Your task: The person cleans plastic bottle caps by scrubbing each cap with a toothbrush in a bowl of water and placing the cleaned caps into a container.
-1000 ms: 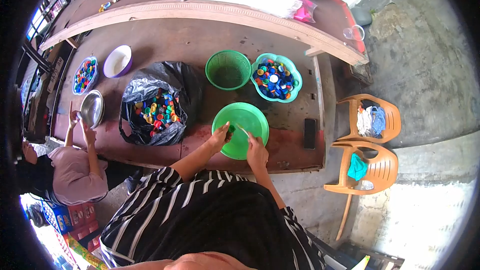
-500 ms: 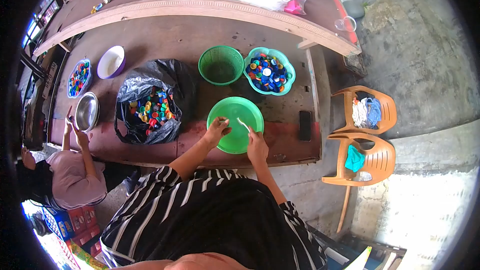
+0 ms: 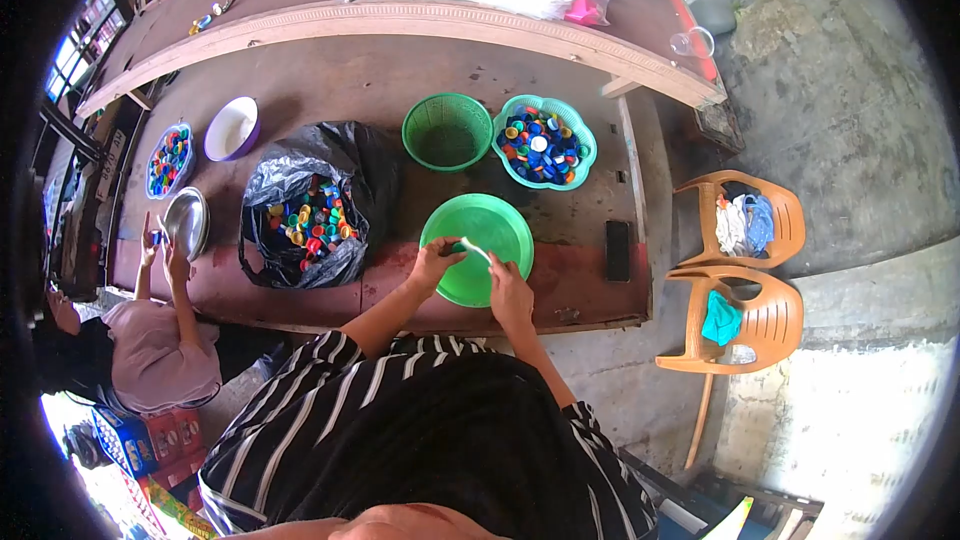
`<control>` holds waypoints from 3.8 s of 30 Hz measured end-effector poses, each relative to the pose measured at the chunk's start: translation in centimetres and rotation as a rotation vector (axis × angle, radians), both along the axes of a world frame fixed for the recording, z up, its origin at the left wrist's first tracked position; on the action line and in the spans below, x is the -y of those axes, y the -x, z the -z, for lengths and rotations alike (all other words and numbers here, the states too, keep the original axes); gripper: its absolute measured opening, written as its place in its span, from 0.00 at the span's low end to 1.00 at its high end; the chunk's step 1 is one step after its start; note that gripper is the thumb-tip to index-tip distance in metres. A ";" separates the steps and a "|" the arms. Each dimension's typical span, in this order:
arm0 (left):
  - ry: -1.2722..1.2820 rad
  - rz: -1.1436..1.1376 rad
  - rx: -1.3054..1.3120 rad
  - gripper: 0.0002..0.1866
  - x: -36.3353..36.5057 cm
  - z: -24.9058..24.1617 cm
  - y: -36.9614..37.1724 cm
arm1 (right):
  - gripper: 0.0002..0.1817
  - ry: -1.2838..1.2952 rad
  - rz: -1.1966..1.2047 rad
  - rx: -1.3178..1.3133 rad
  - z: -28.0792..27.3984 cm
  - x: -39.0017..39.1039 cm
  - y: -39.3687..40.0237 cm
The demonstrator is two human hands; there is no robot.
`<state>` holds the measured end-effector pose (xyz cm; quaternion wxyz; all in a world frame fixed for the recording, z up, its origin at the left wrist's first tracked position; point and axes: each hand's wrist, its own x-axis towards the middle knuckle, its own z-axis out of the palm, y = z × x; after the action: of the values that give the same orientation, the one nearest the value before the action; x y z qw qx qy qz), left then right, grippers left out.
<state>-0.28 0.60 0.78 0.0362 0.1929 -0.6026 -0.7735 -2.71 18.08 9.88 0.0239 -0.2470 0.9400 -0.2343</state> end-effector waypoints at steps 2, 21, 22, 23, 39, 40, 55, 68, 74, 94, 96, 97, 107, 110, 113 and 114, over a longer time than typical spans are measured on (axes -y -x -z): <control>-0.103 -0.059 -0.060 0.18 -0.4 -0.1 0.2 | 0.18 0.011 -0.014 0.007 0.1 0.0 0.4; -0.271 -0.047 0.124 0.17 1.1 1.9 0.8 | 0.17 0.039 -0.139 0.043 0.9 0.4 2.1; -0.257 -0.015 0.116 0.16 0.9 1.4 0.8 | 0.17 0.076 -0.173 0.057 0.9 0.2 1.6; -0.241 0.011 0.103 0.16 0.9 0.9 0.8 | 0.17 0.084 -0.120 0.041 2.0 0.1 1.6; 0.125 -0.096 0.106 0.19 0.5 0.0 -0.2 | 0.18 -0.256 -0.150 0.020 5.8 0.6 4.7; 0.157 -0.099 0.111 0.20 0.7 0.6 0.1 | 0.18 -0.190 -0.147 0.021 4.4 0.8 4.4; 0.416 -0.042 0.125 0.20 1.1 0.0 0.2 | 0.20 -0.168 -0.061 0.043 2.0 0.8 2.6; 0.374 0.092 0.035 0.21 1.9 -0.3 -0.4 | 0.26 -0.153 0.074 0.189 1.0 1.7 -1.5; 0.531 0.095 -0.025 0.22 2.2 0.3 -0.7 | 0.24 -0.026 0.060 0.149 -0.4 2.4 -2.2; 0.585 0.148 -0.020 0.21 2.6 0.1 -0.6 | 0.25 0.018 0.024 0.182 1.0 1.9 -2.8; 0.641 0.110 -0.086 0.20 2.2 0.5 -0.8 | 0.25 -0.074 0.037 0.159 1.5 1.4 -2.2; 0.559 0.098 -0.054 0.20 2.0 0.4 -0.6 | 0.25 -0.122 0.059 0.131 1.4 1.3 -1.6; 0.159 -0.080 0.070 0.19 0.7 -0.5 -0.2 | 0.24 -0.281 -0.155 0.134 4.6 -0.4 2.9; -0.027 -0.127 0.044 0.17 0.1 -0.7 -0.5 | 0.22 -0.112 -0.083 0.236 2.0 0.0 2.7; -0.469 -0.154 -0.032 0.12 -0.3 -1.3 -0.7 | 0.23 0.036 -0.117 0.208 0.7 -0.3 1.9; -0.633 -0.159 -0.069 0.10 -0.3 -1.6 -0.6 | 0.23 0.078 -0.126 0.209 0.6 -0.4 1.9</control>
<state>0.32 0.90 2.34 0.0549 0.2149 -0.3136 -0.9233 -4.62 18.48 9.24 0.1266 -0.2805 0.9052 -0.2931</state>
